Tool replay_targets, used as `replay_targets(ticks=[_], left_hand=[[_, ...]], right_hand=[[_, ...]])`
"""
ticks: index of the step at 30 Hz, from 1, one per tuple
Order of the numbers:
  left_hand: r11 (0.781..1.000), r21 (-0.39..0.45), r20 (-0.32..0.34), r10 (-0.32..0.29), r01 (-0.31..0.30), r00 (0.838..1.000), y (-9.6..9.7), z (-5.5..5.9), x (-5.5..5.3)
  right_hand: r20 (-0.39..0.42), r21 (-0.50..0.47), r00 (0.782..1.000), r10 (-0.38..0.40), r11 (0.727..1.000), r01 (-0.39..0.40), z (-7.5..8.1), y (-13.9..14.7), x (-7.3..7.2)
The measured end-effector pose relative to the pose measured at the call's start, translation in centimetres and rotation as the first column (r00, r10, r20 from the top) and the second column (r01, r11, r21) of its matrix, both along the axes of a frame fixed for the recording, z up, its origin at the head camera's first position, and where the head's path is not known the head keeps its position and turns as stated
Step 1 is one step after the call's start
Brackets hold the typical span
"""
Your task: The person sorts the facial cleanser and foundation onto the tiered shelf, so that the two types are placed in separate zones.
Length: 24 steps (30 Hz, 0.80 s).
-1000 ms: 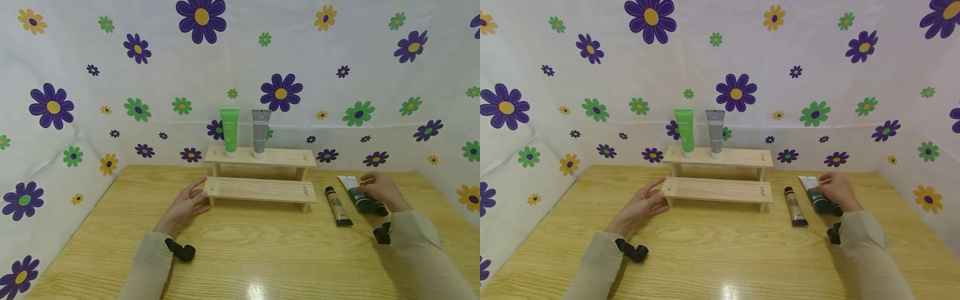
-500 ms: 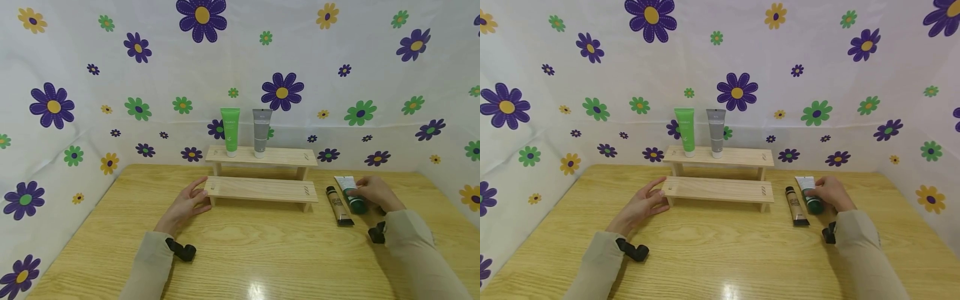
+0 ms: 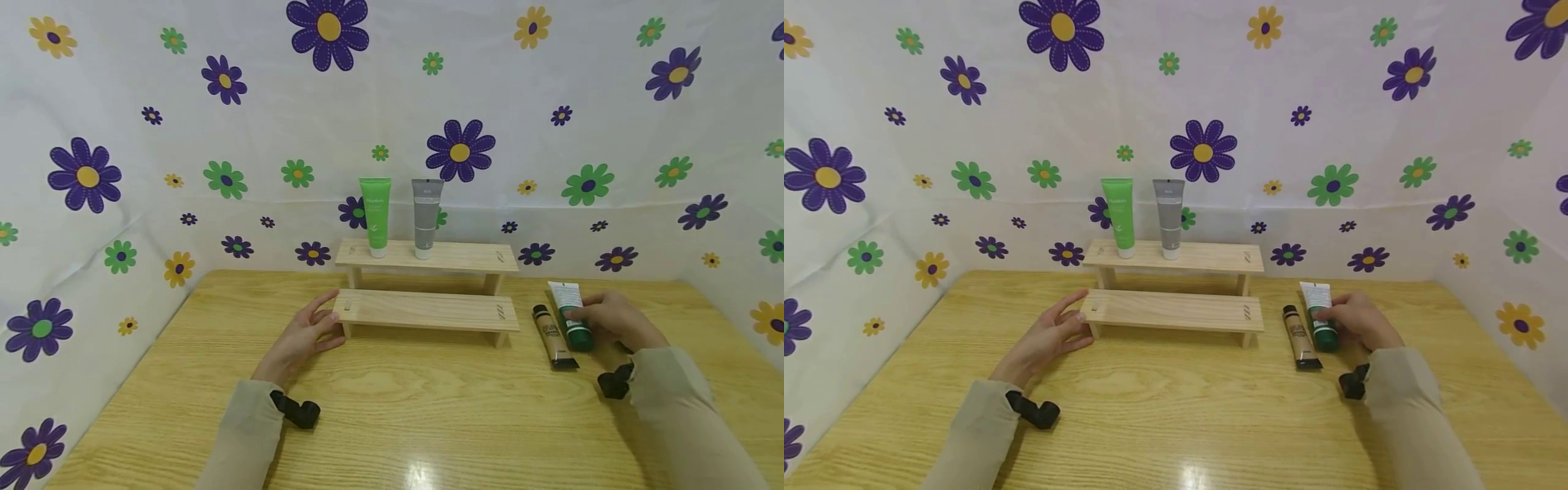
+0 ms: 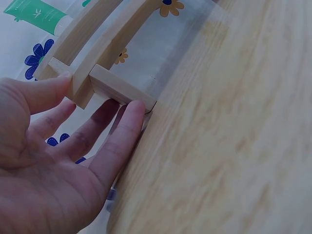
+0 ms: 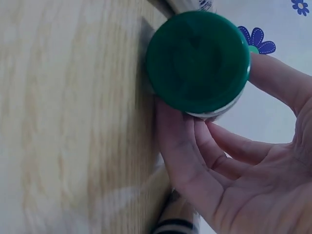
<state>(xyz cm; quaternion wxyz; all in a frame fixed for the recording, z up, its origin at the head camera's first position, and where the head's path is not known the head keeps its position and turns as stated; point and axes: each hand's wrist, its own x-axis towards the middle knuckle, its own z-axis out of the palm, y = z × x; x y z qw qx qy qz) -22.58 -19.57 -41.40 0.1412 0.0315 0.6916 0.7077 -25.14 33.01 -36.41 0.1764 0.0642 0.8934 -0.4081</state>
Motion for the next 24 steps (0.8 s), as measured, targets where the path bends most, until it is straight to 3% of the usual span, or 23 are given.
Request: replay_targets(ticks=[4, 14, 24], left_hand=[[1.000, -0.002, 0.002, -0.001, 0.001, 1.000, 0.0, 0.1, 0.1], [1.000, 0.000, 0.009, 0.006, -0.006, 1.000, 0.1, 0.2, 0.1], [1.000, -0.001, 0.004, 0.008, -0.008, 1.000, 0.1, 0.2, 0.1]], right_hand=[[-0.001, -0.004, 1.000, -0.026, 1.000, 0.026, 0.2, -0.1, 0.0], [-0.091, -0.156, 0.995, -0.036, 0.988, 0.021, 0.8, -0.8, 0.1], [-0.151, -0.170, 0.980, -0.130, 0.980, 0.104, 2.5, -1.9, 0.2]])
